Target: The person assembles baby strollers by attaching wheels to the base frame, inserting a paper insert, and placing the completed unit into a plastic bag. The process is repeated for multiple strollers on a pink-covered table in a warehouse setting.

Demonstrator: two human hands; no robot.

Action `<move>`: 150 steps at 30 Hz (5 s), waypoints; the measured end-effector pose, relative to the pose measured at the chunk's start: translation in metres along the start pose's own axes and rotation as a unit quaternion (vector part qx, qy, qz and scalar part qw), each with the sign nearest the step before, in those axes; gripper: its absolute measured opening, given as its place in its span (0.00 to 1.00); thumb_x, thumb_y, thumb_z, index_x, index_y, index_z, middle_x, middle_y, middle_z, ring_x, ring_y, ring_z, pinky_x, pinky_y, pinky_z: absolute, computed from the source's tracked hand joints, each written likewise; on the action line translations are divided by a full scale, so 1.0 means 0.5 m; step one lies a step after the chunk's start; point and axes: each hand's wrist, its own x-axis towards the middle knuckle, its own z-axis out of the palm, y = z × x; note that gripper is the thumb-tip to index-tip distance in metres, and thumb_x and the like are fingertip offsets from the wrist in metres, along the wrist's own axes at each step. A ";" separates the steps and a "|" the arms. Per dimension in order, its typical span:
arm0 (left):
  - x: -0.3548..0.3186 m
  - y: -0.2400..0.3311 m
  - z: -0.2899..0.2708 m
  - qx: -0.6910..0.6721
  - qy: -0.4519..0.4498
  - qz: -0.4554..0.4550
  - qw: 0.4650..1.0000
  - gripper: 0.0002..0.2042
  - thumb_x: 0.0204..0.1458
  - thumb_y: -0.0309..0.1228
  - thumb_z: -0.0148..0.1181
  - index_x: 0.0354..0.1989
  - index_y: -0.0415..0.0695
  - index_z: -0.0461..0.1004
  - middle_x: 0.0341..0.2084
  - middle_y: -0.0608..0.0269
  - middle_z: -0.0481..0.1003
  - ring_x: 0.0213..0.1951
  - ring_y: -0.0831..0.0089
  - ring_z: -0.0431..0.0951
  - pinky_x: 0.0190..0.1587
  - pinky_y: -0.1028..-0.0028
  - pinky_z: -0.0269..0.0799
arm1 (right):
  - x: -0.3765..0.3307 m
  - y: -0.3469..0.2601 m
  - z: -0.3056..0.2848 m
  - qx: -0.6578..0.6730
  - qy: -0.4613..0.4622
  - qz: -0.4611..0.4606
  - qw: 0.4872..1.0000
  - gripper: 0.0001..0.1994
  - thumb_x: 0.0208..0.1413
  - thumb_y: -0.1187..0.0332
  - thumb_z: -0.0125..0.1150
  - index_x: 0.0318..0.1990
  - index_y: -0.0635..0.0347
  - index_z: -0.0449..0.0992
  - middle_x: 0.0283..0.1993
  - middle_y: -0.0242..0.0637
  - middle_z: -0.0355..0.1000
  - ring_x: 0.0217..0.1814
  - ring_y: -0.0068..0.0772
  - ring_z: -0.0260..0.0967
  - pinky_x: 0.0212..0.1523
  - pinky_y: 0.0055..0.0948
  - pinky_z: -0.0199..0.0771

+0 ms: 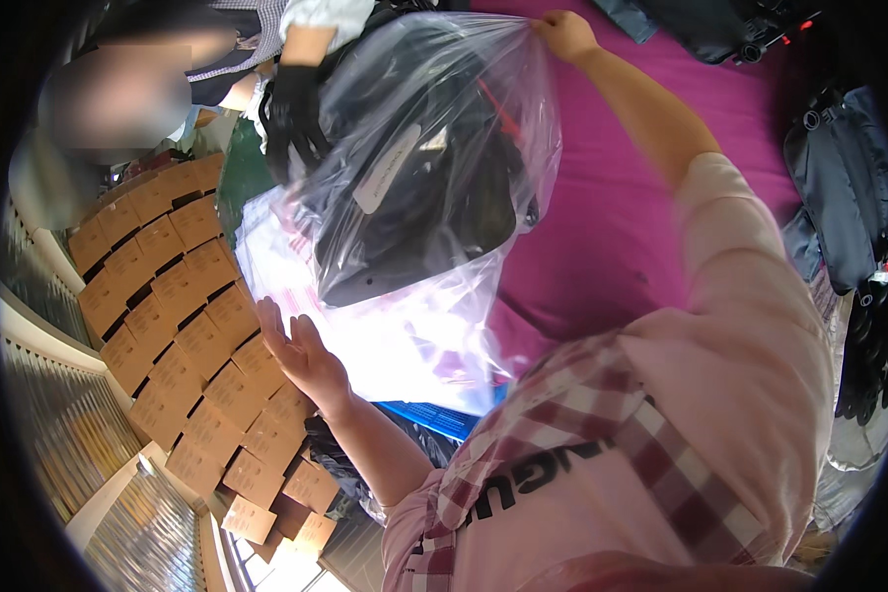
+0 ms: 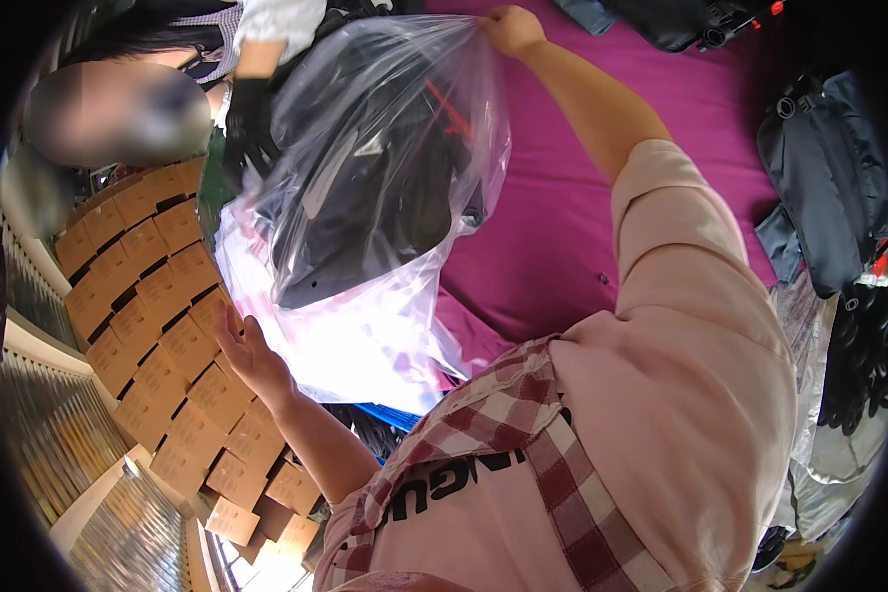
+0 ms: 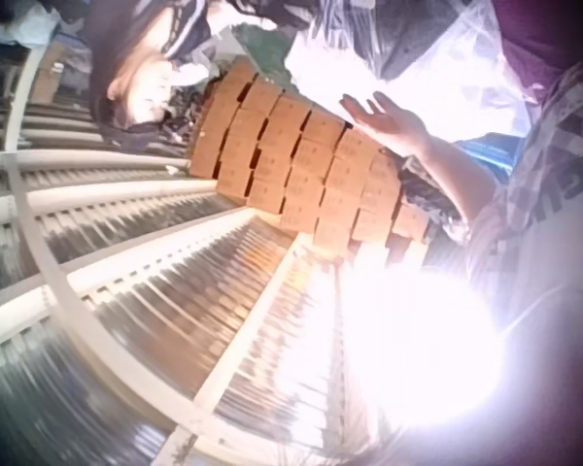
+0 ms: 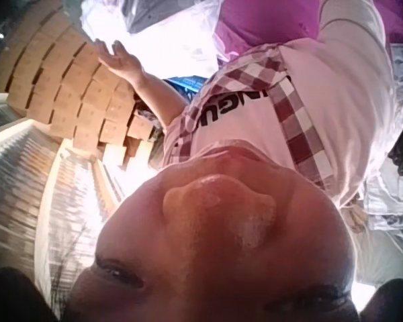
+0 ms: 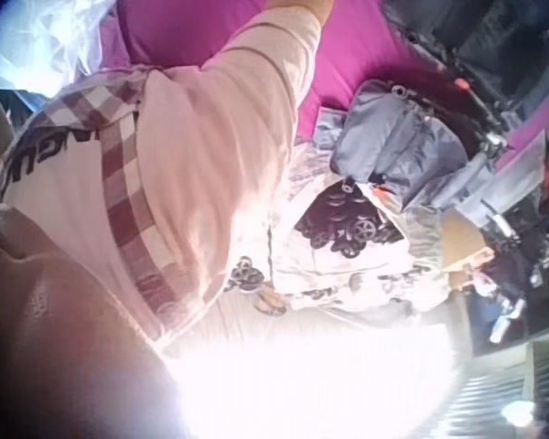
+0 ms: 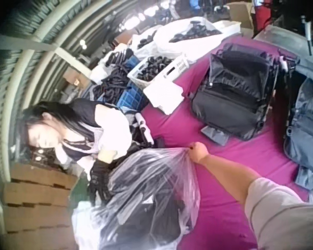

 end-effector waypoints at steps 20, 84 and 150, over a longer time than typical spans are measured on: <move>-0.095 -0.001 0.016 -0.033 -0.023 -0.039 0.998 0.21 0.58 0.23 0.51 0.61 0.38 0.62 0.62 0.48 0.59 0.64 0.55 0.60 0.61 0.56 0.59 | -0.363 -0.236 -0.023 0.068 -0.413 -0.030 0.908 0.23 0.57 0.46 0.53 0.30 0.60 0.75 0.29 0.38 0.75 0.30 0.36 0.73 0.36 0.31 0.73; -0.268 0.307 0.411 -0.160 -0.406 0.110 0.893 0.21 0.57 0.33 0.55 0.57 0.38 0.65 0.51 0.48 0.68 0.49 0.60 0.75 0.52 0.65 0.69 | -0.790 0.767 -0.893 0.085 0.307 0.435 0.842 0.14 0.37 0.73 0.57 0.36 0.64 0.76 0.34 0.44 0.73 0.34 0.42 0.71 0.30 0.40 0.72; -0.503 -0.051 0.298 -0.108 -0.387 0.101 0.910 0.17 0.51 0.35 0.51 0.46 0.37 0.74 0.33 0.39 0.76 0.36 0.45 0.77 0.41 0.58 0.71 | -1.310 0.016 -0.430 0.490 0.199 0.453 0.718 0.18 0.52 0.52 0.57 0.37 0.59 0.77 0.34 0.40 0.77 0.36 0.41 0.75 0.44 0.38 0.78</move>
